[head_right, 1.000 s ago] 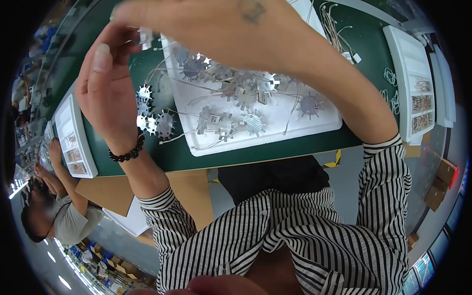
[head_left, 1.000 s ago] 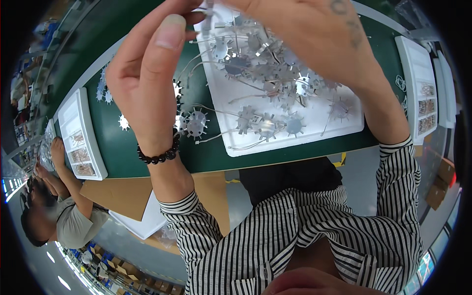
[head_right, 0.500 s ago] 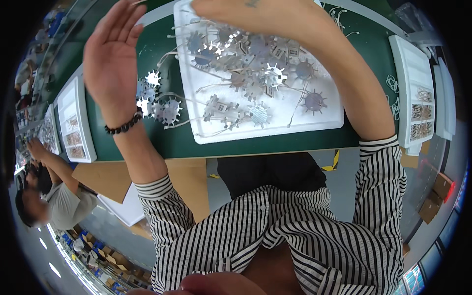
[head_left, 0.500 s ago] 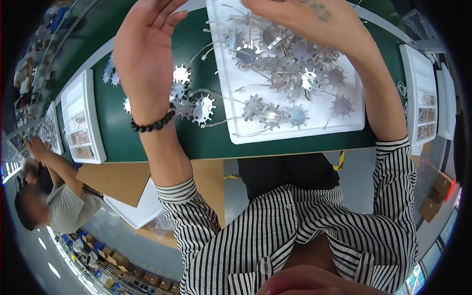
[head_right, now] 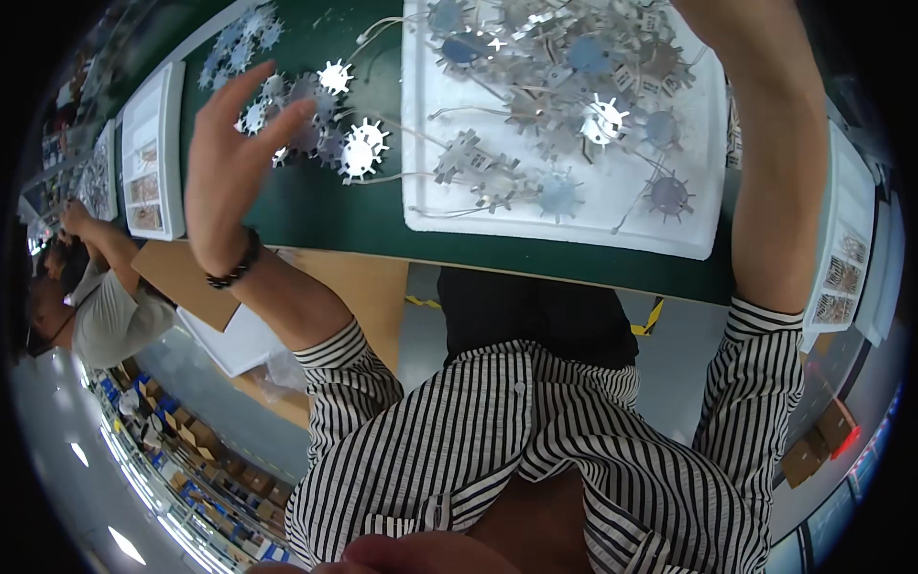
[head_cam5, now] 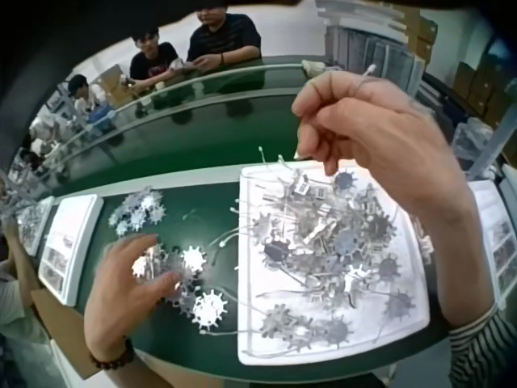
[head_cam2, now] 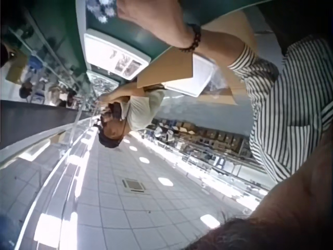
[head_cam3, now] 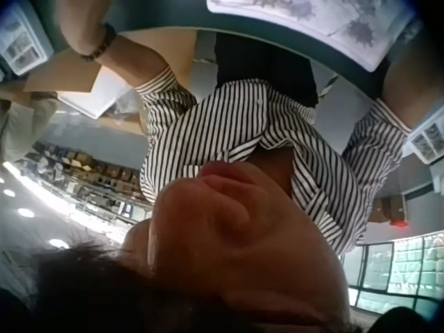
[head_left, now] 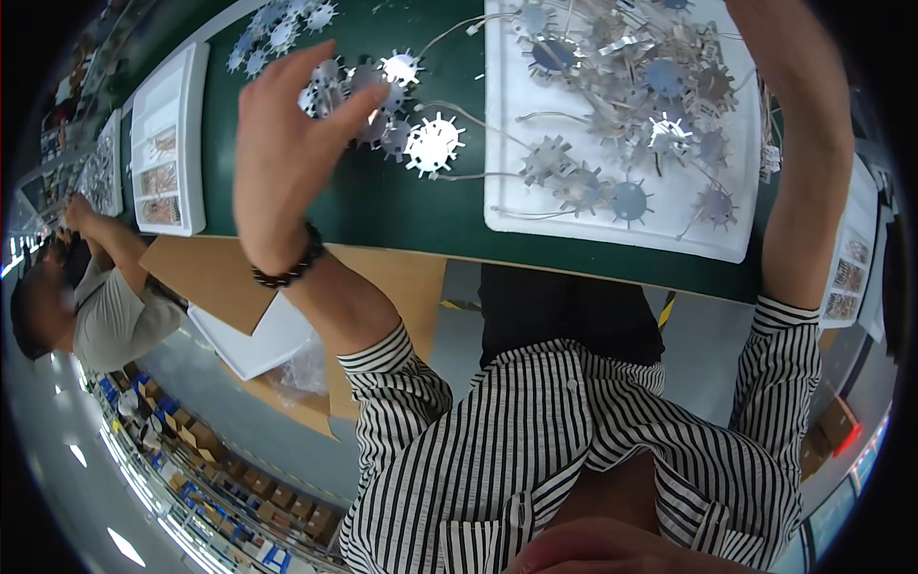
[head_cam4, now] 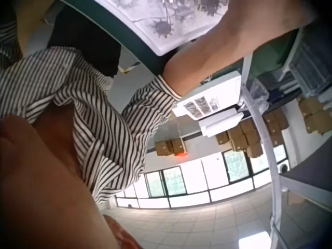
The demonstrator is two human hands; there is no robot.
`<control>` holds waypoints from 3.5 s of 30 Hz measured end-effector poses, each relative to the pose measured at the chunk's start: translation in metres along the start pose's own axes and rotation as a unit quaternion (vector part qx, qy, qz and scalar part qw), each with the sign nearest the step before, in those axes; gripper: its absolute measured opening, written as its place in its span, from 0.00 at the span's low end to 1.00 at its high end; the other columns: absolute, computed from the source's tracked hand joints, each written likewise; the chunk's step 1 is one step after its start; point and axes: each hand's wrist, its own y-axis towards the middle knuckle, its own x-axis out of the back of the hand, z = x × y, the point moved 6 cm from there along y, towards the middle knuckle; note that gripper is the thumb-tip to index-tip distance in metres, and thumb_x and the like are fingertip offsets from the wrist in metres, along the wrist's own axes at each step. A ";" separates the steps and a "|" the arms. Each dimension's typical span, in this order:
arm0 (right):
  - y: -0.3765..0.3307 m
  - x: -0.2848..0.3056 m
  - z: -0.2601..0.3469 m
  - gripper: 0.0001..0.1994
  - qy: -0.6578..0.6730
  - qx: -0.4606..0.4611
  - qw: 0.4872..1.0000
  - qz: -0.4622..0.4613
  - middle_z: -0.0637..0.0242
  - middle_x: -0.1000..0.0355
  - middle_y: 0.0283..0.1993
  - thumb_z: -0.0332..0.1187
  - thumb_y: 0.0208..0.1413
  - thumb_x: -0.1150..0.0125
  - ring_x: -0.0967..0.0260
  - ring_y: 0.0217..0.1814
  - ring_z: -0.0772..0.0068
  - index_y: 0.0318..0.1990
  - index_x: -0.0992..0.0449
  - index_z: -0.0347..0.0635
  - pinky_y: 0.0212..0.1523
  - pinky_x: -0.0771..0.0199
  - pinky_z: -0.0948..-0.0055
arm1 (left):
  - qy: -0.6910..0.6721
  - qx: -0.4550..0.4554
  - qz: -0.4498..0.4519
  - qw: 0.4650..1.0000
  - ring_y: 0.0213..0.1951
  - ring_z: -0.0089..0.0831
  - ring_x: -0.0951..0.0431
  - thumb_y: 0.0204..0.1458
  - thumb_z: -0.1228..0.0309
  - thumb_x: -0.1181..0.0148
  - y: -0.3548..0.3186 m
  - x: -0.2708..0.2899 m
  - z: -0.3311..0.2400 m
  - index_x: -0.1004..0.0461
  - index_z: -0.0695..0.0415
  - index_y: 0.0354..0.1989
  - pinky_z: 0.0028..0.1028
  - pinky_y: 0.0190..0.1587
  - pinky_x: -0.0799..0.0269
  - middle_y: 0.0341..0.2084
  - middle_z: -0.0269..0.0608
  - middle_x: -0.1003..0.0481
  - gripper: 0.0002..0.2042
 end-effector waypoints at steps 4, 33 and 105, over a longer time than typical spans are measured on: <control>0.002 0.013 0.014 0.12 0.092 0.067 0.993 -0.037 0.63 0.26 0.34 0.31 0.67 0.55 0.28 0.34 0.77 0.46 0.27 0.33 0.36 0.26 0.79 | -0.029 -0.018 -0.108 0.994 0.49 0.48 0.28 0.43 0.60 0.28 -0.013 -0.014 -0.005 0.23 0.61 0.49 0.41 0.55 0.36 0.45 0.52 0.24 0.26; 0.004 0.038 -0.010 0.14 0.188 0.002 0.982 0.025 0.68 0.35 0.32 0.31 0.69 0.61 0.38 0.34 0.79 0.54 0.32 0.33 0.41 0.36 0.78 | 0.021 -0.123 -0.196 0.973 0.36 0.40 0.33 0.48 0.65 0.35 -0.030 -0.030 -0.028 0.29 0.54 0.31 0.37 0.40 0.38 0.32 0.38 0.31 0.09; -0.042 -0.021 0.034 0.04 0.097 0.094 0.989 0.058 0.69 0.26 0.19 0.24 0.54 0.37 0.36 0.17 0.86 0.37 0.25 0.36 0.19 0.42 0.82 | -0.870 0.158 0.078 0.460 0.35 0.32 0.29 0.66 0.57 0.58 -0.015 -0.024 -0.117 0.32 0.67 0.57 0.24 0.23 0.37 0.41 0.46 0.25 0.24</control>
